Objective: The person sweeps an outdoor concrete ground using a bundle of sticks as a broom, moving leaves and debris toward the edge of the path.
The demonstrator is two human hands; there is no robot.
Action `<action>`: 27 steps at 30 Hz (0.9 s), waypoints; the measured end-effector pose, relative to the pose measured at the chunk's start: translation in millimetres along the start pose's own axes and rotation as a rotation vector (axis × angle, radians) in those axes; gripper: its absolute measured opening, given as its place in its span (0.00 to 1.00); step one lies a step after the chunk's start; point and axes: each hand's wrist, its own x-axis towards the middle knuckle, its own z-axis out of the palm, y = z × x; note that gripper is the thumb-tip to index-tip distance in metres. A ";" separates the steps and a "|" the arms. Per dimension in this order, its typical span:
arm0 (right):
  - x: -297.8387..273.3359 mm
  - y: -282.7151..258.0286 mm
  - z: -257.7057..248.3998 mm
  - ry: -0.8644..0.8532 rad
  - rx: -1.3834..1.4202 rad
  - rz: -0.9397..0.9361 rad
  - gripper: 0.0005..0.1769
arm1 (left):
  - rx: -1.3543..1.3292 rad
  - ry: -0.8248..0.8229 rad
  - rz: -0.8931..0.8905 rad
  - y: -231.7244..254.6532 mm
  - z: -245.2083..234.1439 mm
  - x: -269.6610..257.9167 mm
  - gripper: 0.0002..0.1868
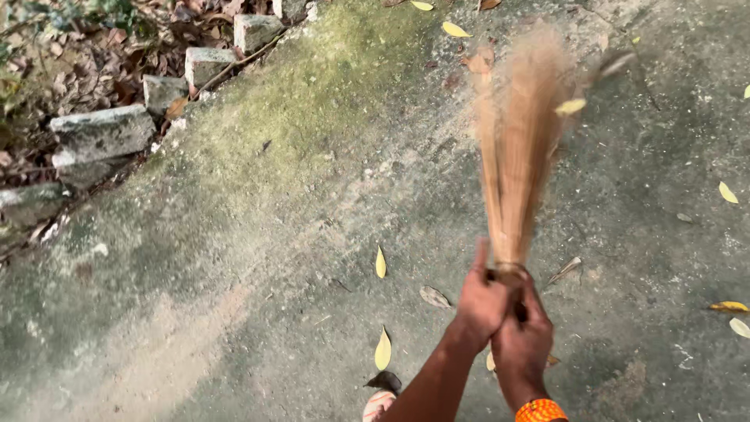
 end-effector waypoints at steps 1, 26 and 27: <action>8.5 7.7 -4.2 -0.099 -0.111 -0.102 0.25 | -0.002 0.008 0.000 -3.1 -1.5 -4.6 0.49; 79.6 88.8 -249.6 -0.620 -0.533 -0.114 0.33 | -0.160 0.416 0.199 -197.0 163.2 -60.6 0.50; 76.6 90.3 -252.0 -0.641 -0.535 -0.124 0.33 | -0.211 0.536 0.173 -206.0 156.7 -75.4 0.50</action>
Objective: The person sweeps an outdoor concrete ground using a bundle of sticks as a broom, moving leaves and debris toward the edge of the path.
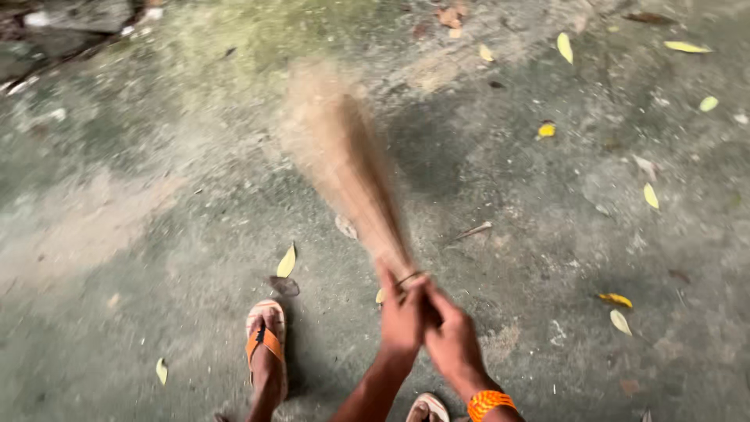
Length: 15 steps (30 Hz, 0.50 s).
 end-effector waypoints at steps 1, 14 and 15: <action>-5.5 1.2 3.3 -0.122 -0.036 -0.174 0.29 | 0.021 0.116 0.041 -10.9 -15.7 -11.7 0.48; -88.2 60.2 3.5 0.237 0.133 0.073 0.27 | 0.561 -0.188 -0.076 -105.7 -10.3 -35.5 0.38; -94.9 59.6 8.8 0.226 0.133 0.076 0.27 | 0.511 -0.248 0.055 -87.3 -6.4 -48.9 0.45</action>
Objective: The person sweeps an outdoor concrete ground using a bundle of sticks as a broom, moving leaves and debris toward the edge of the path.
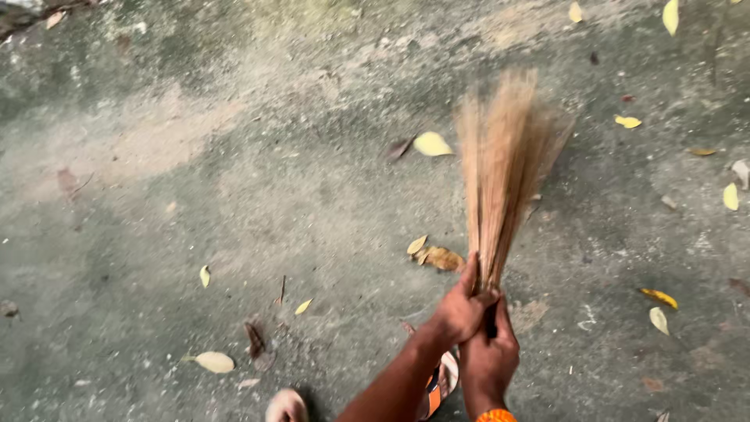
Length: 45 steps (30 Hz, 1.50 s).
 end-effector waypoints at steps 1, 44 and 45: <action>-2.7 -2.1 4.8 -0.005 0.073 -0.029 0.29 | -0.003 0.000 0.005 16.9 -5.8 -10.6 0.45; -300.1 230.3 50.9 -0.324 -0.577 0.002 0.27 | -0.485 0.204 -0.339 -279.9 -83.1 -321.7 0.34; -299.8 238.9 49.1 -0.325 -0.582 0.000 0.27 | -0.263 0.144 -0.308 -262.1 -80.8 -324.8 0.38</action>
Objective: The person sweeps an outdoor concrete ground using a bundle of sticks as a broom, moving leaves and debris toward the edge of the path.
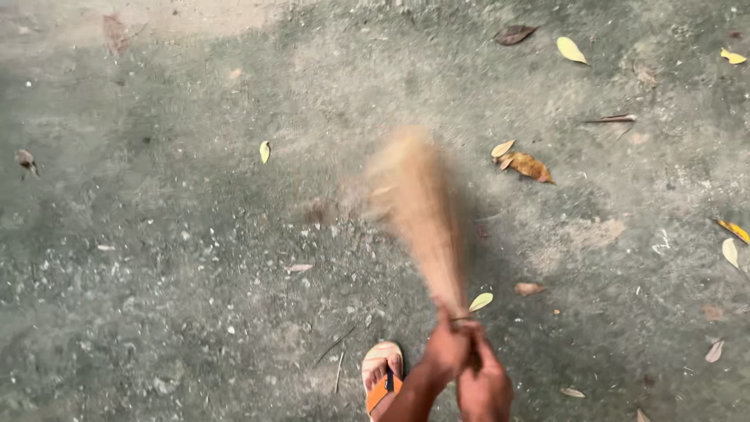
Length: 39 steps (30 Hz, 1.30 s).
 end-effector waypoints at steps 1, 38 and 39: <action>1.5 4.3 3.3 0.135 0.219 -0.095 0.29 | 0.225 -0.032 0.043 19.7 6.1 -5.5 0.49; 52.9 33.5 -41.2 -0.070 0.651 -0.351 0.27 | 0.080 0.417 0.262 51.9 47.0 -24.7 0.43; 56.8 41.7 -52.7 -0.206 0.615 -0.424 0.26 | 0.088 0.413 0.268 35.3 59.6 -24.5 0.43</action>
